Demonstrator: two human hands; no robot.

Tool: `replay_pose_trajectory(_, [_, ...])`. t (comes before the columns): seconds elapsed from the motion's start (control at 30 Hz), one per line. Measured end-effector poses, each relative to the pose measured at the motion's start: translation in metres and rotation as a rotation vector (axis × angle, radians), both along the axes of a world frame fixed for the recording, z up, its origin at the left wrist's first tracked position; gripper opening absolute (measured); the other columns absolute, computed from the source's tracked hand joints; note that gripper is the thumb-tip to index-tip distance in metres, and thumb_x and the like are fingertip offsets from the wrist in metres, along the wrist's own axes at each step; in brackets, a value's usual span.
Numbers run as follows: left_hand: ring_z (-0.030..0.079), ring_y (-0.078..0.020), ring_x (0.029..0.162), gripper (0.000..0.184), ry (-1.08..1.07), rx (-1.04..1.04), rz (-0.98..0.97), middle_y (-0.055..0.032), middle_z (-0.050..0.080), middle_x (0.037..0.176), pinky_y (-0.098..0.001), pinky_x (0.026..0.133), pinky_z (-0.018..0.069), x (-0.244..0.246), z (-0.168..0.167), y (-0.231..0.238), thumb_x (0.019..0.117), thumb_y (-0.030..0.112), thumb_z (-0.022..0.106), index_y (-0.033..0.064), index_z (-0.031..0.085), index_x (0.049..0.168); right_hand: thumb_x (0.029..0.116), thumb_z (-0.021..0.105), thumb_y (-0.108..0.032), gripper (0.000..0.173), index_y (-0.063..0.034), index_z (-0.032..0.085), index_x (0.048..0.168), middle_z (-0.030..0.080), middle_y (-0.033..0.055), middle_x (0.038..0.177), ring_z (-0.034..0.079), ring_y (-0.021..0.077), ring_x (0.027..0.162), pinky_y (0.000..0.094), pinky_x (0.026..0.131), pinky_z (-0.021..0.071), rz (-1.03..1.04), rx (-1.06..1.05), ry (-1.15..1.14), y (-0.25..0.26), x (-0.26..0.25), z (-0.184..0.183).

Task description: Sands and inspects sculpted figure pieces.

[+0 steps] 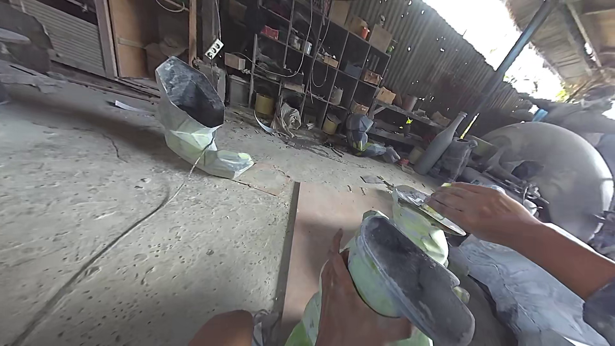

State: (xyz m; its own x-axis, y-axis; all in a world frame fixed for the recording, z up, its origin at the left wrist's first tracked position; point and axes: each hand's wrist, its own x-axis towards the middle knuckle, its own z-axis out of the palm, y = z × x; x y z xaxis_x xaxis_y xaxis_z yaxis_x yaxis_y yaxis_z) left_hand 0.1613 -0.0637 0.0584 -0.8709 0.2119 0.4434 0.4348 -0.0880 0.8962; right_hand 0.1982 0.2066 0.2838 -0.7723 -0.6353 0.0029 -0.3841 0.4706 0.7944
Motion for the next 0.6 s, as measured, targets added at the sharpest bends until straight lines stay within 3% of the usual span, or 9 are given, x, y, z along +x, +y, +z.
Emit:
replay_pose_trajectory(0.1, [0.063,-0.0175,0.117,0.161,-0.001,0.007,0.001,-0.0072,0.065,0.129,-0.0457,0.102,0.0547,0.0,0.0,0.0,0.0306,0.071,0.091,0.0053,0.019,0.159,0.0926,0.061,-0.006,0.031,-0.007,0.072,0.122,0.074,0.0113,0.113,0.072,0.0271,0.106,0.0409,0.093,0.0596,0.034,-0.045,0.017,-0.006,-0.007,0.01])
replay_pose_trajectory(0.27, [0.064,-0.0175,0.117,0.162,-0.018,0.003,-0.006,-0.0076,0.064,0.13,-0.0444,0.102,0.0555,0.001,0.0,-0.002,0.0297,0.071,0.091,0.0061,0.019,0.16,0.0919,0.064,-0.009,0.042,-0.0187,0.068,0.133,0.072,0.0095,0.113,0.073,0.0274,0.093,0.0428,0.076,0.0618,0.013,-0.081,-0.048,-0.028,-0.024,0.008])
replay_pose_trajectory(0.4, [0.063,-0.0169,0.118,0.162,-0.016,-0.014,0.004,-0.0061,0.065,0.13,-0.0459,0.104,0.0541,0.002,0.001,-0.003,0.0307,0.07,0.092,0.0055,0.018,0.16,0.0811,0.076,-0.003,0.056,-0.019,0.067,0.134,0.07,0.0116,0.117,0.071,0.0299,0.1,0.0437,0.081,0.0604,-0.041,-0.031,-0.132,-0.04,-0.035,-0.003])
replay_pose_trajectory(0.53, [0.063,-0.0159,0.117,0.162,-0.011,-0.01,0.022,-0.0051,0.065,0.128,-0.0469,0.105,0.0527,0.002,0.0,-0.003,0.0299,0.07,0.091,0.0053,0.018,0.159,0.078,0.076,0.001,0.049,-0.0118,0.069,0.124,0.069,0.0127,0.113,0.07,0.031,0.101,0.0436,0.079,0.0601,-0.021,-0.007,-0.139,-0.041,-0.034,-0.012])
replay_pose_trajectory(0.6, [0.063,-0.0156,0.118,0.161,-0.011,-0.021,0.026,-0.0052,0.065,0.129,-0.0475,0.106,0.0518,0.0,0.0,-0.005,0.0312,0.071,0.091,0.0056,0.018,0.159,0.0803,0.075,0.001,0.046,-0.0112,0.069,0.124,0.068,0.0128,0.117,0.069,0.0313,0.106,0.0441,0.084,0.0603,-0.032,-0.008,-0.135,-0.039,-0.029,-0.016])
